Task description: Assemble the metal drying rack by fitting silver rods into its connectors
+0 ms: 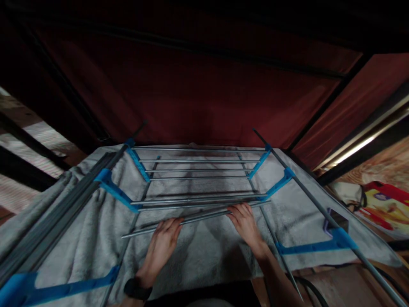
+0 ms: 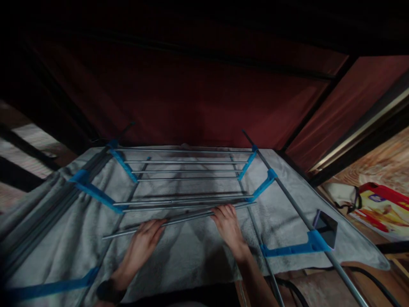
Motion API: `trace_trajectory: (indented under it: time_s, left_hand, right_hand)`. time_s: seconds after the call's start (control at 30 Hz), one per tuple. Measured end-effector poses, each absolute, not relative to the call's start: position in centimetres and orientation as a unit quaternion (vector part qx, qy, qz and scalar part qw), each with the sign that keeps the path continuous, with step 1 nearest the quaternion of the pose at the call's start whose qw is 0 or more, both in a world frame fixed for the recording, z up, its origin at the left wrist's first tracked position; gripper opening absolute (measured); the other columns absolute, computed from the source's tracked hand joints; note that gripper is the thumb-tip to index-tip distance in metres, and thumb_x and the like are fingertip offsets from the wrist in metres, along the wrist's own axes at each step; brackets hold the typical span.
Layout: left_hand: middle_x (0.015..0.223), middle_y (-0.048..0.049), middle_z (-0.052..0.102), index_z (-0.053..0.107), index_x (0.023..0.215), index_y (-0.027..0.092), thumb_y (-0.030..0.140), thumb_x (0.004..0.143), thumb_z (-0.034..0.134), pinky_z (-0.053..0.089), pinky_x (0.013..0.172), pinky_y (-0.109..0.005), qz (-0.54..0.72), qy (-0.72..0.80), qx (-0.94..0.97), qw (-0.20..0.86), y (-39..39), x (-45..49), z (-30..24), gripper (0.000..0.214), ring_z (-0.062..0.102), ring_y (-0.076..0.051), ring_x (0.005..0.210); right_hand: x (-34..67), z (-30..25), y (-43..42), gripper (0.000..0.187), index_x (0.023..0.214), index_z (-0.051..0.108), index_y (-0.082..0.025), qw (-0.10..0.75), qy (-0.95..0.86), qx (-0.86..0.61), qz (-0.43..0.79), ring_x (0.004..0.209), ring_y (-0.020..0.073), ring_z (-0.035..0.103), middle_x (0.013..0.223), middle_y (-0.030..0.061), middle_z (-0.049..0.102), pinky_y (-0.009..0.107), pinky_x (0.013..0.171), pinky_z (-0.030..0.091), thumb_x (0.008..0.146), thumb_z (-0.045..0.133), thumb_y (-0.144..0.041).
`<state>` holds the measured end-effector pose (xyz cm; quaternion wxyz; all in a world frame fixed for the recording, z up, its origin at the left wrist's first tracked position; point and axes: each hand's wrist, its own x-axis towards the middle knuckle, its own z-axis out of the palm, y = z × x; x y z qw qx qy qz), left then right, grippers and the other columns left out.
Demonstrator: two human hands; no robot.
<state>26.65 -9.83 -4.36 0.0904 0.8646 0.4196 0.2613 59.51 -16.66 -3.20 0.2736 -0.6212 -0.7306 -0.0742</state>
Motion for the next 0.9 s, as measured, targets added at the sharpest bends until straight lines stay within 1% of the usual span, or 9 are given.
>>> trace_trajectory:
  time_s: [0.13, 0.3, 0.4, 0.53, 0.7, 0.8, 0.9]
  left_hand:
    - [0.111, -0.0063, 0.073, 0.068, 0.122, 0.023, 0.023, 0.103, 0.038, 0.051, 0.093, -0.041, 0.218, 0.434, 0.868, 0.101, -10.5, 27.0, -3.7, 0.036, 0.066, -0.022, 0.100]
    - [0.110, -0.0058, 0.071, 0.065, 0.128, 0.025, 0.021, 0.103, 0.037, 0.048, 0.097, -0.042, 0.204, 0.443, 0.864, 0.129, -10.9, 27.0, -3.8, 0.038, 0.063, -0.022, 0.100]
    - [0.110, -0.0056, 0.070, 0.065, 0.127, 0.026, 0.020, 0.104, 0.038, 0.046, 0.098, -0.042, 0.199, 0.442, 0.863, 0.142, -11.0, 26.8, -3.9, 0.037, 0.063, -0.021, 0.100]
    - [0.109, -0.0058, 0.069, 0.066, 0.124, 0.025, 0.020, 0.104, 0.037, 0.045, 0.099, -0.042, 0.200, 0.442, 0.863, 0.142, -11.1, 26.8, -3.7, 0.035, 0.062, -0.022, 0.102]
    - [0.120, -0.0065, 0.067, 0.065, 0.124, 0.023, 0.020, 0.103, 0.040, 0.041, 0.109, -0.045, 0.243, 0.447, 0.850, 0.136, -11.7, 26.9, -3.8, 0.033, 0.059, -0.022, 0.113]
    - [0.123, -0.0077, 0.066, 0.066, 0.122, 0.023, 0.024, 0.103, 0.043, 0.046, 0.105, -0.046, 0.281, 0.473, 0.822, 0.147, -12.3, 26.9, -4.3, 0.030, 0.059, -0.023, 0.114]
    - [0.121, -0.0077, 0.067, 0.068, 0.118, 0.023, 0.026, 0.103, 0.044, 0.051, 0.100, -0.042, 0.318, 0.508, 0.782, 0.173, -12.7, 26.7, -5.1, 0.028, 0.061, -0.022, 0.112]
  right_hand:
    - [59.9, -5.3, -17.1, 0.026, 0.115, 0.067, -0.024, 0.259, -0.746, -0.611, -0.062, 0.098, 0.0215, 0.062, 0.103, 0.0033, 0.071, 0.041, 0.095, 0.045, 0.103, 0.047, -0.035]
    - [60.4, -8.0, -17.4, 0.031, 0.119, 0.067, -0.024, 0.239, -0.759, -0.605, -0.033, 0.101, 0.0249, 0.063, 0.105, 0.0058, 0.071, 0.042, 0.091, 0.045, 0.103, 0.044, -0.039]
    - [60.5, -9.3, -17.5, 0.034, 0.117, 0.067, -0.024, 0.242, -0.759, -0.604, -0.017, 0.102, 0.0265, 0.064, 0.107, 0.0072, 0.072, 0.043, 0.090, 0.046, 0.103, 0.044, -0.043]
    - [60.3, -10.8, -17.7, 0.036, 0.113, 0.067, -0.023, 0.252, -0.757, -0.603, 0.008, 0.101, 0.0264, 0.064, 0.105, 0.0077, 0.072, 0.043, 0.089, 0.047, 0.102, 0.042, -0.046]
    - [60.6, -12.3, -17.8, 0.036, 0.110, 0.067, -0.023, 0.266, -0.751, -0.605, 0.007, 0.101, 0.0263, 0.065, 0.105, 0.0078, 0.072, 0.044, 0.091, 0.048, 0.102, 0.041, -0.046]
    - [60.9, -12.9, -17.8, 0.036, 0.112, 0.066, -0.024, 0.268, -0.749, -0.605, 0.009, 0.101, 0.0268, 0.065, 0.103, 0.0077, 0.072, 0.045, 0.091, 0.049, 0.101, 0.041, -0.047]
    - [61.0, -12.9, -17.7, 0.037, 0.112, 0.066, -0.024, 0.268, -0.750, -0.605, 0.009, 0.101, 0.0274, 0.065, 0.104, 0.0083, 0.072, 0.045, 0.091, 0.049, 0.101, 0.040, -0.048]
